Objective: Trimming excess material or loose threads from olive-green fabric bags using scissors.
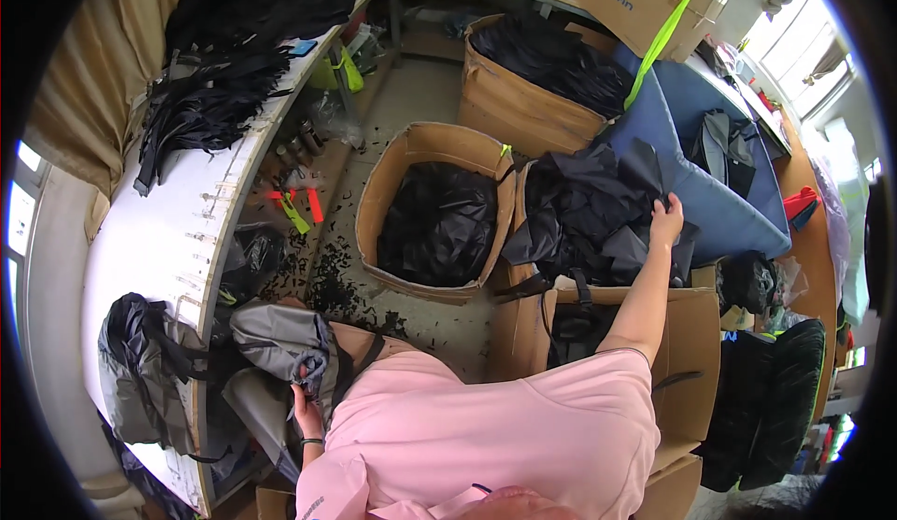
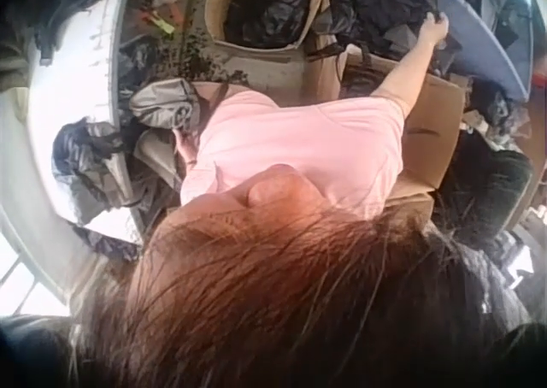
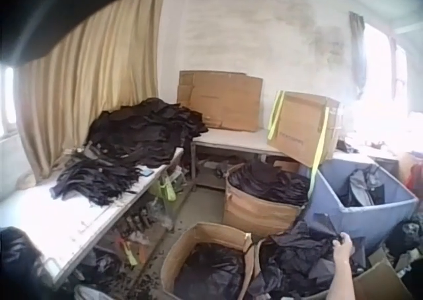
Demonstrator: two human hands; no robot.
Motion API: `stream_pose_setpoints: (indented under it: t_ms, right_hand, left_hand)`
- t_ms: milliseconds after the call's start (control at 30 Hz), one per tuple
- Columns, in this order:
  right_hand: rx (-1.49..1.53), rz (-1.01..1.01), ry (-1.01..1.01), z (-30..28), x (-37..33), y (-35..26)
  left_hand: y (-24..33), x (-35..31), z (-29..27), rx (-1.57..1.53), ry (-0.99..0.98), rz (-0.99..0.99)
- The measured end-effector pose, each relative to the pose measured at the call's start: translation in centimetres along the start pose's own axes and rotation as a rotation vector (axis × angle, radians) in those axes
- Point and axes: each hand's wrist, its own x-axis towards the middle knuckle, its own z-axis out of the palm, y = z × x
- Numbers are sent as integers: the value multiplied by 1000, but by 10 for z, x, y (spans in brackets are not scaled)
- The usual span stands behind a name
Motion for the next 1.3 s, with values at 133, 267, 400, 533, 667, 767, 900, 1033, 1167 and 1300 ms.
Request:
stream_pose_setpoints:
  t_ms: [133, 267, 400, 533, 667, 767, 900, 1033, 1167, 1300]
  right_hand:
    - [-69, 256, 128, -18, -34, 52]
    - [-134, 287, 313, -31, -42, 70]
    - [72, 292, 474, -36, -42, 49]
    - [300, 258, 548, -36, -31, 41]
    - [612, 341, 556, -31, -31, 9]
    - [539, 285, 575, -37, -29, 3]
    - [470, 293, 625, -40, -22, 17]
    - [451, 391, 839, -54, -26, 47]
    - [-427, 440, 736, -56, -54, 26]
    - [-623, -269, 492, -9, -82, -52]
  left_hand:
    - [7, -3, -13, 17, 1, 45]
    - [13, -3, -8, 59, -48, 109]
    - [28, -3, 4, -3, -68, 79]
    - [34, -3, 10, -62, -29, -4]
    - [35, -6, 11, -65, -29, 25]
    - [48, -9, 31, -112, -29, 40]
    - [20, -5, 4, -71, -4, 48]
    - [29, -10, 12, 18, 30, 15]
    - [19, -5, 6, -208, -4, 4]
    - [28, -11, 13, -97, 31, -25]
